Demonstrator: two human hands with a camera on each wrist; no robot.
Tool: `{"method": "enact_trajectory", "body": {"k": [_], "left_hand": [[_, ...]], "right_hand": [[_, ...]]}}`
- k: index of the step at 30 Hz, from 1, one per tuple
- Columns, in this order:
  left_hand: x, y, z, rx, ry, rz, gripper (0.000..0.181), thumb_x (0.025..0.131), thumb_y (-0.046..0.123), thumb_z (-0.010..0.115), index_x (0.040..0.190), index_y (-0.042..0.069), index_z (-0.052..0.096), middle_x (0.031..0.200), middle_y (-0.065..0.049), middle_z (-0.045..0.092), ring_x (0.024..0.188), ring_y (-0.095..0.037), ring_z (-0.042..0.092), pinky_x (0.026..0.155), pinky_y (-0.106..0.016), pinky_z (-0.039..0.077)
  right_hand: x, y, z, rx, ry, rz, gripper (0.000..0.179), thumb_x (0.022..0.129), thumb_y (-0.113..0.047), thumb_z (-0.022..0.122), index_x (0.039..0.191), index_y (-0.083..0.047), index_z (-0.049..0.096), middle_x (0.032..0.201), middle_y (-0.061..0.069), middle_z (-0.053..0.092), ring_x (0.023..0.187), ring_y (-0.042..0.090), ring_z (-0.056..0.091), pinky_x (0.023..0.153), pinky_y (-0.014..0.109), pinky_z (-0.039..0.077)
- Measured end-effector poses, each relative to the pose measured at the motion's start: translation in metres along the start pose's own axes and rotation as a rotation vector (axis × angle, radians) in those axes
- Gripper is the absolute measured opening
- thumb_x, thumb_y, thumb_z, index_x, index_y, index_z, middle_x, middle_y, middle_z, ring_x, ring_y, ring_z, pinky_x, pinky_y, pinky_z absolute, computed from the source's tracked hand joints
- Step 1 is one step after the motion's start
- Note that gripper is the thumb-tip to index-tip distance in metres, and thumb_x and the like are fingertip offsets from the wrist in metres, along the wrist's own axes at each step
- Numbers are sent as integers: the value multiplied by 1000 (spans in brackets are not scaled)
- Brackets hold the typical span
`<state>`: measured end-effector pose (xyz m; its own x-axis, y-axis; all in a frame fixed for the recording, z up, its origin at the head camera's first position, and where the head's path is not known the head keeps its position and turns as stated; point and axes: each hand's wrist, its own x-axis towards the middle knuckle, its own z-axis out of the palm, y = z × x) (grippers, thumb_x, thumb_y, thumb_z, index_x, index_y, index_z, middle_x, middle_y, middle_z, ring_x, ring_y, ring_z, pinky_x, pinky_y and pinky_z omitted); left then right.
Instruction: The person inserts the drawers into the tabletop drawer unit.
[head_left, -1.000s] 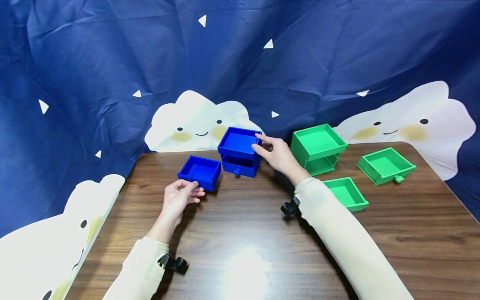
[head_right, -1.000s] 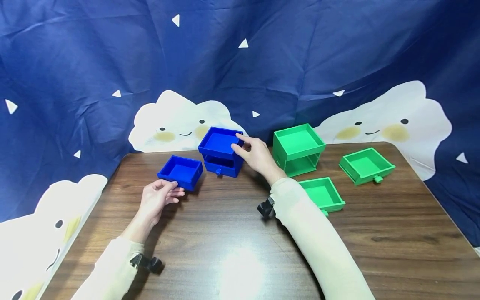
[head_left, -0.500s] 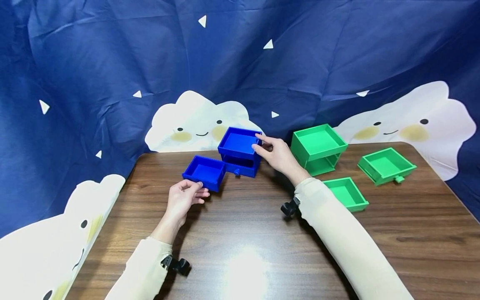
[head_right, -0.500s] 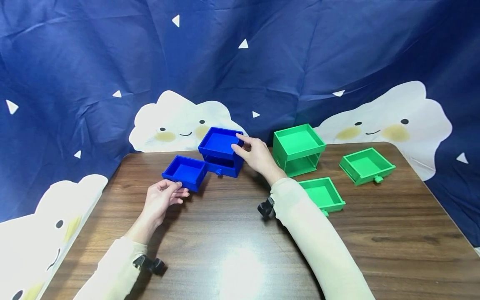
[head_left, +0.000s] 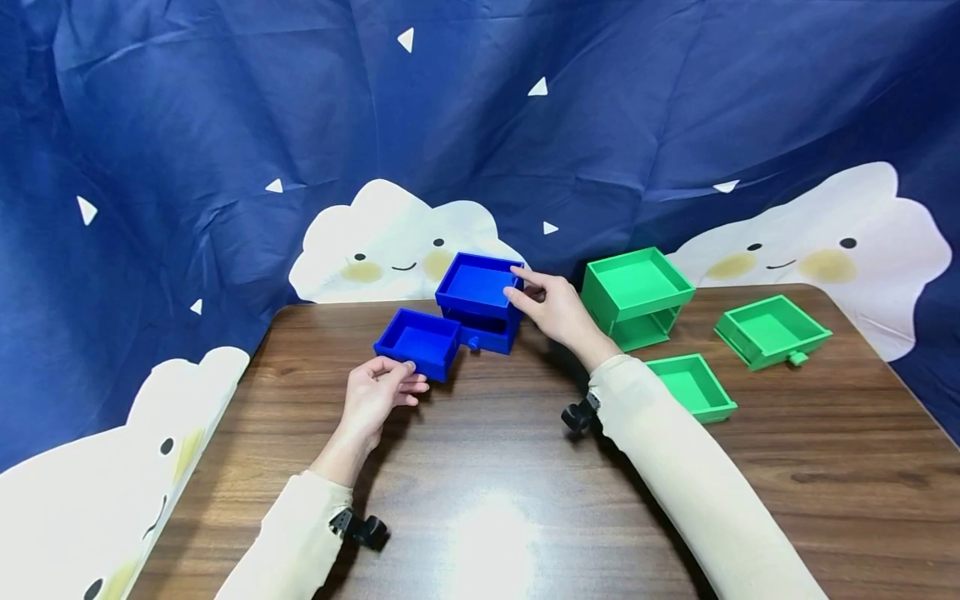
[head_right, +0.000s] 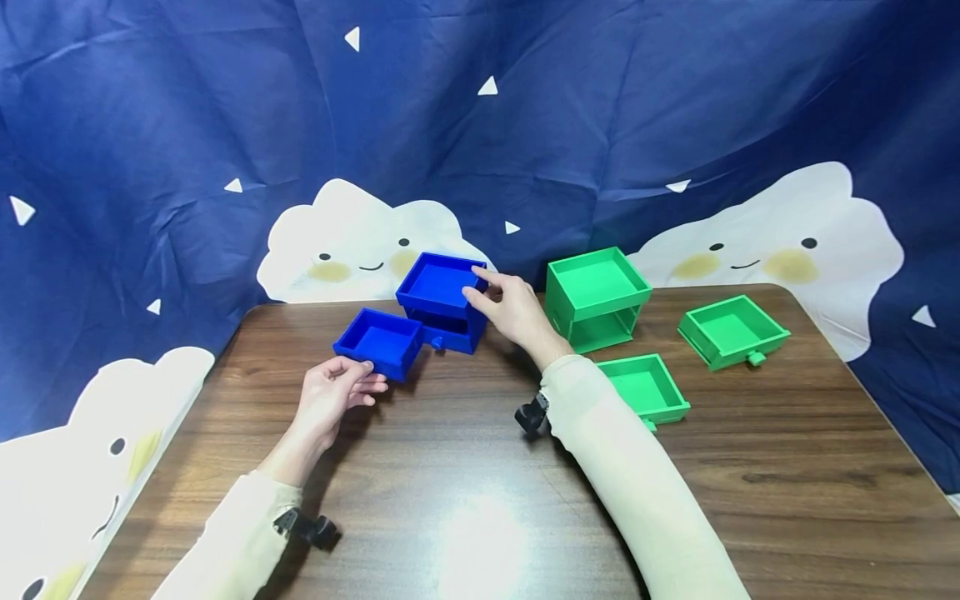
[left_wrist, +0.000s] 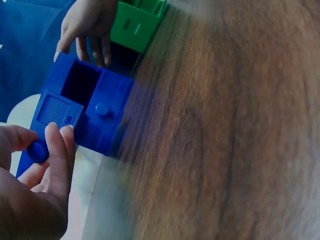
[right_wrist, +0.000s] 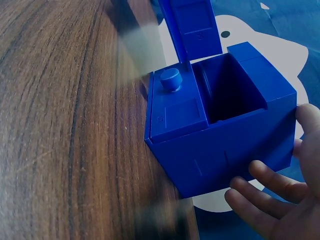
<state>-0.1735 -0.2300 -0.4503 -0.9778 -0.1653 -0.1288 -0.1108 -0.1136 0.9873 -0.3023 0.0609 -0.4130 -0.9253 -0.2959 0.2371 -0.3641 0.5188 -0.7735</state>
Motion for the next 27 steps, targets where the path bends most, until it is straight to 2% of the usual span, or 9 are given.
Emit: {"method": "enact_trajectory", "body": {"k": [14, 20, 27], "left_hand": [[-1, 3, 13, -5, -19, 8, 12, 102, 5, 69, 91, 4, 66, 85, -17, 81, 69, -17, 79, 59, -28, 62], [-4, -1, 20, 10, -24, -7, 11, 102, 6, 70, 92, 2, 67, 83, -14, 81, 69, -17, 79, 59, -29, 62], [-5, 1, 26, 10, -20, 17, 12, 102, 4, 69, 90, 2, 67, 82, -15, 80, 68, -17, 79, 57, -29, 61]], "right_hand": [[5, 2, 0, -3, 7, -18, 51, 107, -36, 69, 153, -14, 62, 110, 14, 72, 100, 28, 68, 87, 42, 55], [0, 4, 0, 1, 4, -4, 51, 107, -36, 69, 153, -14, 63, 105, 13, 70, 97, 28, 67, 85, 40, 55], [0, 4, 2, -8, 16, -22, 51, 107, -34, 70, 152, -13, 63, 99, 11, 69, 95, 26, 68, 83, 38, 55]]}}
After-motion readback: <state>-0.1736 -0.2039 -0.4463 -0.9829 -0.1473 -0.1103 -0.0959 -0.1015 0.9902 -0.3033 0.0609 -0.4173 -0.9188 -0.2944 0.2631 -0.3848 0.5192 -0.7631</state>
